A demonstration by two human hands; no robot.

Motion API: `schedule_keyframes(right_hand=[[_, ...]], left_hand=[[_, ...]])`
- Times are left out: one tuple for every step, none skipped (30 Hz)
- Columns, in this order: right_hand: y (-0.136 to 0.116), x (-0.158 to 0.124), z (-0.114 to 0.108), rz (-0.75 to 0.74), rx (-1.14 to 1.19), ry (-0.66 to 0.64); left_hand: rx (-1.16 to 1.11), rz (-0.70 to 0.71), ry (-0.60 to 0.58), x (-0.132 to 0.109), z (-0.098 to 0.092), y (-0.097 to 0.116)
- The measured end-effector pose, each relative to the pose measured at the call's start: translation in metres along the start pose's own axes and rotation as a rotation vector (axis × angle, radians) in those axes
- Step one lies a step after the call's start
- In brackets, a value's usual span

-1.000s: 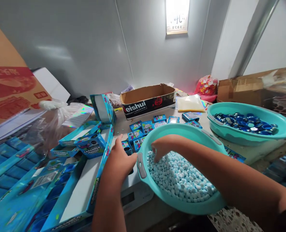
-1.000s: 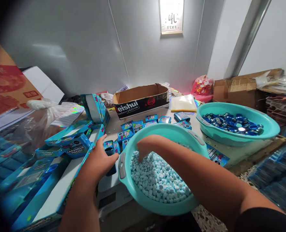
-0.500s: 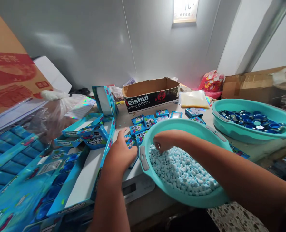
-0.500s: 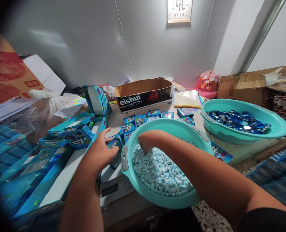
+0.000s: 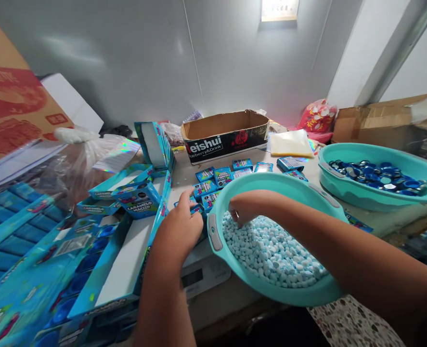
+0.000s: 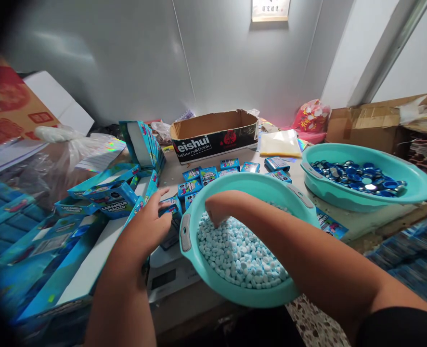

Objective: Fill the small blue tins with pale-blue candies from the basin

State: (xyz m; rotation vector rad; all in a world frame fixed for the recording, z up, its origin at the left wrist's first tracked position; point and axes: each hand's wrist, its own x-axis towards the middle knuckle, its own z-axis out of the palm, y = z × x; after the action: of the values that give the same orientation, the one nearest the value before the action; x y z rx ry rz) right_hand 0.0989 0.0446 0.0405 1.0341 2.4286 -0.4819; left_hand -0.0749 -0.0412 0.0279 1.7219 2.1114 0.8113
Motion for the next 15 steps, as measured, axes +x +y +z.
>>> schedule_keyframes(right_hand=[[0.001,0.001,0.001,-0.005,0.004,-0.002],[0.001,0.003,0.002,-0.011,0.008,-0.002],[0.002,0.005,0.003,-0.015,0.013,-0.002],[0.003,0.006,0.004,-0.018,0.017,-0.003],[0.004,0.008,0.005,-0.018,0.023,-0.004],[0.004,0.009,0.005,-0.017,0.030,-0.006],[0.005,0.009,0.005,-0.015,0.039,-0.010],[0.005,0.009,0.005,-0.013,0.053,-0.018],[0.005,0.008,0.005,-0.010,0.071,-0.033],[0.005,0.007,0.005,-0.006,0.092,-0.055],[0.004,0.006,0.004,-0.001,0.114,-0.080],[0.003,0.004,0.004,0.006,0.133,-0.104],[0.003,0.002,0.003,0.015,0.149,-0.124],[0.002,0.001,0.002,0.025,0.161,-0.140],[0.001,-0.001,0.001,0.035,0.170,-0.150]], left_hand=[[-0.053,0.005,0.026,0.000,0.000,0.000],[-0.113,0.015,0.072,0.000,-0.001,0.001],[-0.171,0.035,0.137,0.000,-0.002,0.001],[-0.217,0.070,0.215,-0.001,-0.002,0.003],[-0.249,0.117,0.296,-0.001,-0.003,0.004],[-0.264,0.169,0.374,-0.002,-0.004,0.006],[-0.266,0.220,0.443,-0.004,-0.005,0.007],[-0.256,0.264,0.500,-0.005,-0.006,0.009],[-0.241,0.297,0.550,-0.007,-0.007,0.010],[-0.229,0.320,0.592,-0.008,-0.008,0.012],[-0.227,0.332,0.631,-0.010,-0.008,0.013],[-0.234,0.338,0.665,-0.011,-0.009,0.014],[-0.248,0.341,0.693,-0.012,-0.009,0.015],[-0.262,0.342,0.713,-0.014,-0.009,0.016],[-0.273,0.343,0.729,-0.014,-0.010,0.017]])
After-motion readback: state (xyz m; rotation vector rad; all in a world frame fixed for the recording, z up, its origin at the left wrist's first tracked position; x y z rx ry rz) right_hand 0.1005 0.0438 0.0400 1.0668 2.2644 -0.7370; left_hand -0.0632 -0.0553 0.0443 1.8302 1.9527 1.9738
